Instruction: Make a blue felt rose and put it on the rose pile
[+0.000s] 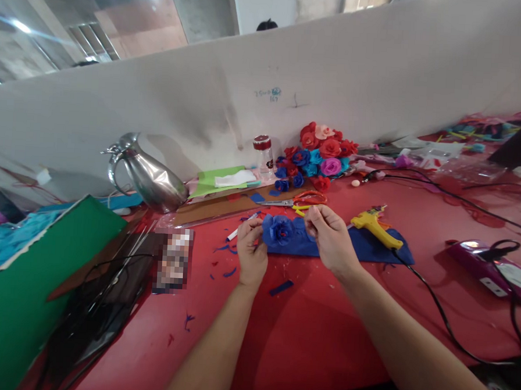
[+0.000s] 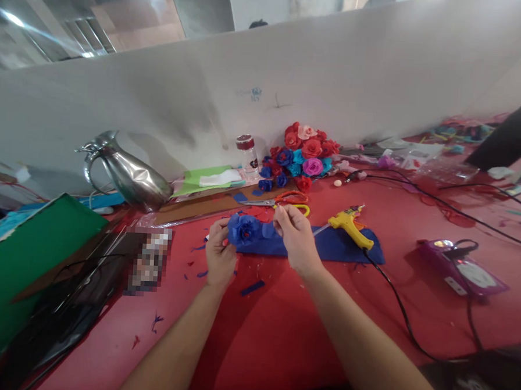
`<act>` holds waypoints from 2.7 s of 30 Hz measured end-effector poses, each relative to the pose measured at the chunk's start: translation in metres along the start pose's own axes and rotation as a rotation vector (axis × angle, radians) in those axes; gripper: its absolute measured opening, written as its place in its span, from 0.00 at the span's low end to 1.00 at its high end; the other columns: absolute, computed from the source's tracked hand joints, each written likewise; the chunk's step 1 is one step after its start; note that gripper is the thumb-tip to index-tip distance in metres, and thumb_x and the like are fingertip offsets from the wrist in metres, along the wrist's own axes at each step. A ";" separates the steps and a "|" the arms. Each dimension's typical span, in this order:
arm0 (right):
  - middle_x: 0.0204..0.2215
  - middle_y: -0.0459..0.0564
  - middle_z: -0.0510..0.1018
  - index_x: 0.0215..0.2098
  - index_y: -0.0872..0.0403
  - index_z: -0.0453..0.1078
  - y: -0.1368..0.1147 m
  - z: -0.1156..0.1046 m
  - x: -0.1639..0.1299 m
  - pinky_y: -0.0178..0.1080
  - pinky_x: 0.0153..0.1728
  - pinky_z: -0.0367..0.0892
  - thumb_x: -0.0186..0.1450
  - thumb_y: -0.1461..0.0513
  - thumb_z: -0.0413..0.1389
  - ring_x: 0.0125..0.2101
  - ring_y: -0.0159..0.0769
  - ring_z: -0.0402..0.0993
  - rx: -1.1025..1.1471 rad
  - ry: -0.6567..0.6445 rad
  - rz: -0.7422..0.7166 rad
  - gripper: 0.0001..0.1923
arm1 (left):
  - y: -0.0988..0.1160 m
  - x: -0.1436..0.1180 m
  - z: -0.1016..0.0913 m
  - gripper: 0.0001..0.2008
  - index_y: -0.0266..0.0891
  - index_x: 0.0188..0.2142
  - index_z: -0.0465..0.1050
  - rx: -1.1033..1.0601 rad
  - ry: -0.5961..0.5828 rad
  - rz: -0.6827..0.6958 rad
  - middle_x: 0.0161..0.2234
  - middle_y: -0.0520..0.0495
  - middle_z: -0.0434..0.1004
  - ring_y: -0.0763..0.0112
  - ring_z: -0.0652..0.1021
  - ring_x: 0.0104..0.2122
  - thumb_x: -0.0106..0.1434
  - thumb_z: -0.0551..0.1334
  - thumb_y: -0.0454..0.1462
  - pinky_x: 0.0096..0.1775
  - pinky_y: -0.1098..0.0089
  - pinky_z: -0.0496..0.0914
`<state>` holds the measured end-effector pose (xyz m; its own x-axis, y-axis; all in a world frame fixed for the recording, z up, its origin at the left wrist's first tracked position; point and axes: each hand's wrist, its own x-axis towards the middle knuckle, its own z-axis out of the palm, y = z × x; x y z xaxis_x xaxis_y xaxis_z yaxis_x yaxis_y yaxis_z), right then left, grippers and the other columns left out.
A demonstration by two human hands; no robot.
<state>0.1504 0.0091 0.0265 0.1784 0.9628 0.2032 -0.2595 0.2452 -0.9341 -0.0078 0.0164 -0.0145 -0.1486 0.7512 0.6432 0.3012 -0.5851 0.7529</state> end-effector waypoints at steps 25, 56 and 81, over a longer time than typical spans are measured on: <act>0.18 0.44 0.73 0.21 0.53 0.70 -0.006 0.003 0.000 0.33 0.19 0.57 0.49 0.62 0.58 0.17 0.28 0.64 0.090 0.081 0.055 0.02 | -0.005 -0.002 0.003 0.09 0.41 0.32 0.77 0.014 0.045 0.029 0.34 0.47 0.74 0.67 0.74 0.37 0.54 0.60 0.29 0.41 0.67 0.68; 0.22 0.44 0.66 0.23 0.52 0.69 -0.009 0.002 -0.003 0.36 0.26 0.55 0.55 0.52 0.61 0.25 0.31 0.58 -0.052 -0.125 -0.002 0.13 | -0.006 0.002 0.002 0.11 0.42 0.32 0.78 0.001 0.015 0.011 0.33 0.48 0.75 0.68 0.73 0.37 0.54 0.59 0.28 0.42 0.67 0.68; 0.31 0.49 0.69 0.24 0.52 0.67 -0.002 -0.004 -0.002 0.43 0.42 0.60 0.61 0.55 0.56 0.39 0.39 0.65 -0.352 -0.254 -0.167 0.11 | -0.001 0.003 0.002 0.08 0.41 0.30 0.76 0.176 -0.057 0.192 0.30 0.49 0.74 0.70 0.73 0.34 0.61 0.58 0.32 0.37 0.69 0.67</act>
<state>0.1545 0.0064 0.0272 -0.0593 0.9217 0.3834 0.0984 0.3876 -0.9166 -0.0071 0.0200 -0.0134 -0.0214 0.6505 0.7592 0.4787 -0.6600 0.5790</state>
